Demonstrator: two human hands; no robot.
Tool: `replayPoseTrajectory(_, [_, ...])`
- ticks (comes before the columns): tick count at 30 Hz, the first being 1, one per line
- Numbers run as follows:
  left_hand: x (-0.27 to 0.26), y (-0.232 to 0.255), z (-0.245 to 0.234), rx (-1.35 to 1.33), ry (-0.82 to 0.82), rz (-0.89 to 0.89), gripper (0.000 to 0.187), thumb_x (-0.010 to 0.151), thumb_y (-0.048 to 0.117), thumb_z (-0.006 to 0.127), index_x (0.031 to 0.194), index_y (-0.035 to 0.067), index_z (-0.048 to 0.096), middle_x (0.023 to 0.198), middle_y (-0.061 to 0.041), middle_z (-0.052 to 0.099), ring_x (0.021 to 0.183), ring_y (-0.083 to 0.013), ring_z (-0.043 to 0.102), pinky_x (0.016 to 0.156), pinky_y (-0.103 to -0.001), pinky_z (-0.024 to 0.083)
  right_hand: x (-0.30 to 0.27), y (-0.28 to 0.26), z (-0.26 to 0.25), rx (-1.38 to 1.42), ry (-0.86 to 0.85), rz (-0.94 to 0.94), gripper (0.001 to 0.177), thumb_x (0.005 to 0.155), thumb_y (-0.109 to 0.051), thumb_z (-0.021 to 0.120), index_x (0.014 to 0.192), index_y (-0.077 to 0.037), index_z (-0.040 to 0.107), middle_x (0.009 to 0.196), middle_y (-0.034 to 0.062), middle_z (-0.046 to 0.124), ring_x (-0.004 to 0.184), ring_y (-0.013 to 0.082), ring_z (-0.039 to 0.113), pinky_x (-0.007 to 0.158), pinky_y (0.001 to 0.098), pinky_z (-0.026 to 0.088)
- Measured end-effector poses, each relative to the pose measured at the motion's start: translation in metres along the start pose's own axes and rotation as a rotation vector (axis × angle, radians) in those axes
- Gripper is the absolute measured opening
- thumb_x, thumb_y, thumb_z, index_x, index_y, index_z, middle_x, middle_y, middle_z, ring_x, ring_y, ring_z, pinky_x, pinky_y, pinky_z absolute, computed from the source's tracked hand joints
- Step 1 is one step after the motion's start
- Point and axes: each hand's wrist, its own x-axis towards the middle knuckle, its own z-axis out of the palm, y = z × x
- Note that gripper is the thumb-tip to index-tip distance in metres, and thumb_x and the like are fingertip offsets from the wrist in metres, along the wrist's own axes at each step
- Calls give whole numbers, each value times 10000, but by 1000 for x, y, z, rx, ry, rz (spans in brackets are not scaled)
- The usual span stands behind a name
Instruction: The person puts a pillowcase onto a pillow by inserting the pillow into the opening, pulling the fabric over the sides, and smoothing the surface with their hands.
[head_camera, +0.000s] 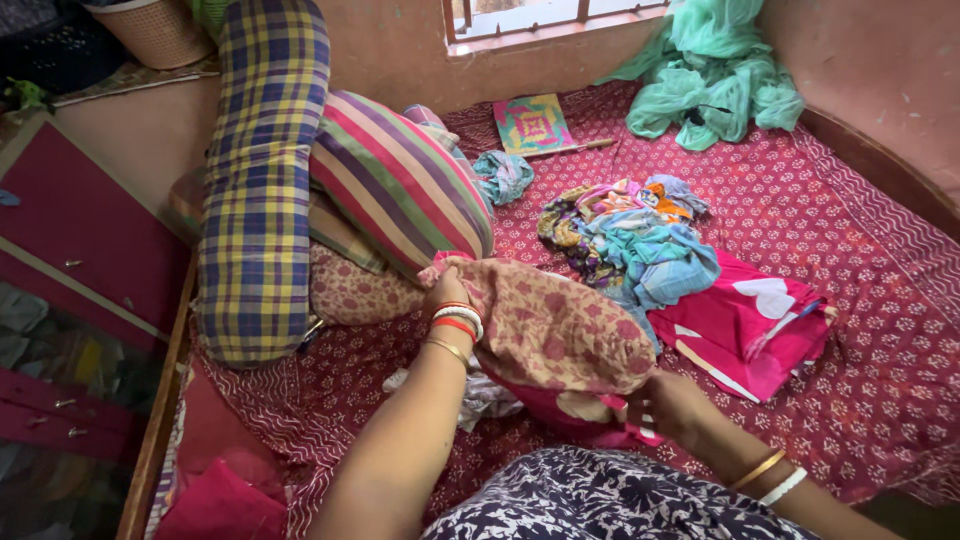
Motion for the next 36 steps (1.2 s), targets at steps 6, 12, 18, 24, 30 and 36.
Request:
replayPoseTrajectory(6, [6, 9, 8, -355, -586, -100, 243, 896, 250, 683, 961, 24, 743, 949, -83, 744, 831, -214, 714, 776, -354, 582, 6, -55, -35, 508, 195, -323, 308, 1094, -263, 455, 983, -56, 654, 840, 9, 631, 658, 114, 551, 557, 274, 450])
replayPoseTrajectory(12, [-24, 29, 0, -294, -799, -111, 167, 898, 153, 648, 1018, 86, 742, 996, -90, 766, 925, -246, 738, 840, -409, 602, 13, -110, -67, 489, 386, -430, 327, 1115, -287, 446, 975, -60, 636, 813, 27, 650, 595, 119, 544, 502, 293, 408])
replayPoseTrajectory(18, [-1, 14, -17, -300, -992, -89, 225, 881, 116, 604, 1050, 40, 731, 1020, -122, 775, 954, -263, 752, 888, -428, 595, 37, -120, -110, 107, 467, -553, 230, 1085, -192, 594, 1008, 23, 622, 842, 77, 625, 669, 131, 560, 581, 291, 464])
replayPoseTrajectory(24, [9, -25, -11, -147, -830, -19, 257, 878, 36, 628, 1120, 103, 680, 1062, -87, 749, 997, -220, 720, 934, -419, 573, 47, -55, -106, -177, 505, -372, 164, 1006, -100, 550, 1147, -51, 616, 954, 96, 689, 778, 190, 643, 681, 348, 536])
replayPoseTrajectory(30, [-15, -7, -19, -100, -972, 59, 243, 942, 101, 687, 1151, -23, 688, 1062, -95, 761, 1016, -221, 716, 951, -396, 551, 59, -4, -116, 270, -94, -699, 360, 1099, -352, 525, 1138, 2, 579, 1039, 106, 660, 1004, 237, 644, 871, 343, 558])
replayPoseTrajectory(36, [-60, 35, -32, -116, -902, -299, 340, 889, 393, 581, 984, 108, 739, 936, -61, 766, 858, -215, 717, 774, -389, 578, 6, -60, -72, -467, 500, -762, 614, 786, -276, 830, 1262, 19, 578, 1237, 159, 497, 1069, 275, 605, 852, 390, 558])
